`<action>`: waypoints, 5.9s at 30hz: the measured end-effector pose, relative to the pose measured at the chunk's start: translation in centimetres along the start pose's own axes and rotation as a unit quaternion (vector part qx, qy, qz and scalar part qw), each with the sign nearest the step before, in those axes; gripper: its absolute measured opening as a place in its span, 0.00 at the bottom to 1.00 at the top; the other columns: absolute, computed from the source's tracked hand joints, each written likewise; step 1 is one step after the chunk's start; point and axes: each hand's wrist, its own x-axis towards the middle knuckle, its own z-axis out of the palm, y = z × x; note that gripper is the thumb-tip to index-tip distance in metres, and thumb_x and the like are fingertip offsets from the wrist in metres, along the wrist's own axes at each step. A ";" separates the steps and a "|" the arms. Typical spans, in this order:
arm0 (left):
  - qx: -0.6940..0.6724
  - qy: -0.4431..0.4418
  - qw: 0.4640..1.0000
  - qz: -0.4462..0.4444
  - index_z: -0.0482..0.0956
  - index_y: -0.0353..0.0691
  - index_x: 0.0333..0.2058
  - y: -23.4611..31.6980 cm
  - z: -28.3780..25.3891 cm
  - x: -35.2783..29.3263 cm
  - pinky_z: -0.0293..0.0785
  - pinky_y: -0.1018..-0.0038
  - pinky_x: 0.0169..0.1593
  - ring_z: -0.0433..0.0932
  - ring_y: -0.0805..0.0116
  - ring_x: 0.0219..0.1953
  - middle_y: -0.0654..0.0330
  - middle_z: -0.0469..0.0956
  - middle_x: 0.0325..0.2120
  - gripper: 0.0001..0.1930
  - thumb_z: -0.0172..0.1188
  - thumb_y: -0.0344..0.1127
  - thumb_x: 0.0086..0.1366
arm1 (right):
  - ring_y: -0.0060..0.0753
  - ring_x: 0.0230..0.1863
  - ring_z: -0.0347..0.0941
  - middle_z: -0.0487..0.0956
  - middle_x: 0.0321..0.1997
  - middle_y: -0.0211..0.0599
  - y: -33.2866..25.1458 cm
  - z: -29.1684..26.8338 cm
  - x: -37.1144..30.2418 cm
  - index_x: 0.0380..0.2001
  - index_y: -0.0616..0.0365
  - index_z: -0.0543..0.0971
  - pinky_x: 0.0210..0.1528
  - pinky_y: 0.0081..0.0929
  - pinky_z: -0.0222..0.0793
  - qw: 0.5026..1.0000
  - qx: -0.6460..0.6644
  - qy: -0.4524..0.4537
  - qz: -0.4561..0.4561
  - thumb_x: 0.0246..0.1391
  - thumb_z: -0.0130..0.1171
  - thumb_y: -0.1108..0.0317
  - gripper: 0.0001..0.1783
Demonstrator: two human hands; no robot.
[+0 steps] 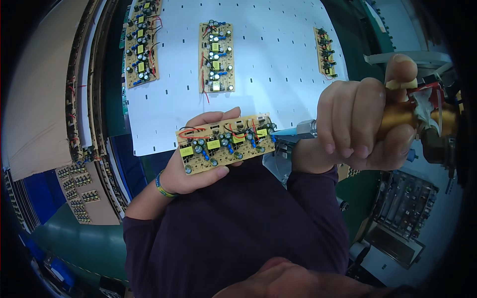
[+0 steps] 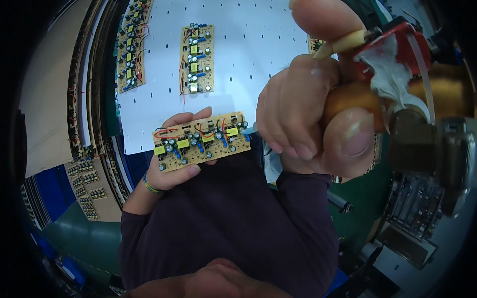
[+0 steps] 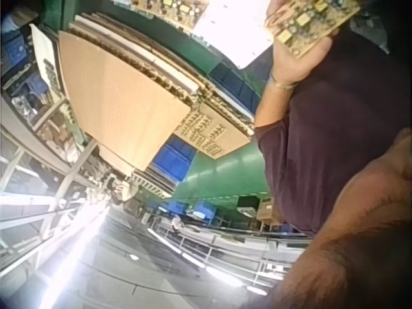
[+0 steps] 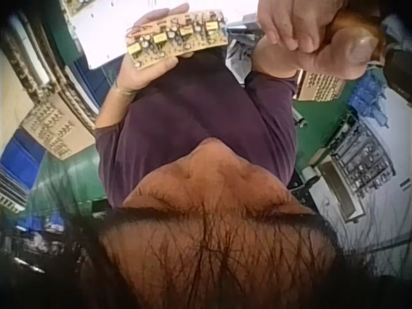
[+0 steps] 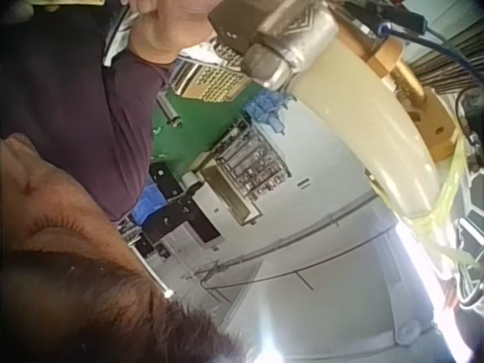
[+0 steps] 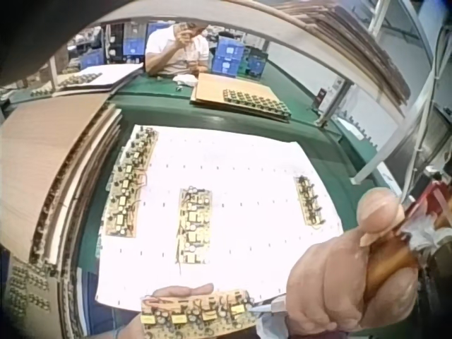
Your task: Picking up and inspecting circuit boards using a handheld pneumatic tool.
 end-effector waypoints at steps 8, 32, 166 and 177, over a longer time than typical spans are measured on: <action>0.046 -0.038 0.998 0.017 0.49 0.44 0.59 -0.2 -0.2 0.0 0.61 0.62 0.61 0.52 0.54 0.65 0.45 0.47 0.63 0.38 0.56 0.18 0.52 | 0.16 0.13 0.65 0.68 0.16 0.24 -0.5 -0.7 -0.6 0.58 0.62 0.52 0.17 0.16 0.70 1.000 -0.025 0.001 -0.003 0.59 0.50 0.60 0.30; 0.109 -0.062 0.991 0.040 0.53 0.42 0.58 -0.5 -0.2 0.3 0.53 0.61 0.64 0.47 0.53 0.66 0.42 0.49 0.62 0.36 0.56 0.17 0.51 | 0.17 0.14 0.66 0.69 0.16 0.25 -0.2 -0.7 -1.0 0.54 0.59 0.56 0.17 0.16 0.68 1.000 -0.019 0.013 0.010 0.58 0.52 0.58 0.27; 0.127 -0.020 0.992 0.010 0.49 0.35 0.60 -2.1 1.1 0.6 0.55 0.69 0.62 0.55 0.65 0.63 0.54 0.54 0.61 0.37 0.59 0.22 0.54 | 0.19 0.15 0.66 0.71 0.18 0.28 1.8 2.7 0.3 0.59 0.56 0.53 0.18 0.17 0.70 0.999 0.039 -0.003 -0.010 0.58 0.52 0.58 0.31; 0.130 -0.034 0.991 0.003 0.49 0.36 0.60 -2.0 1.0 0.5 0.54 0.70 0.63 0.55 0.66 0.63 0.54 0.54 0.61 0.36 0.57 0.22 0.55 | 0.19 0.14 0.66 0.71 0.17 0.27 2.1 2.6 -0.2 0.56 0.56 0.56 0.17 0.16 0.69 0.999 0.035 0.017 -0.007 0.57 0.53 0.57 0.29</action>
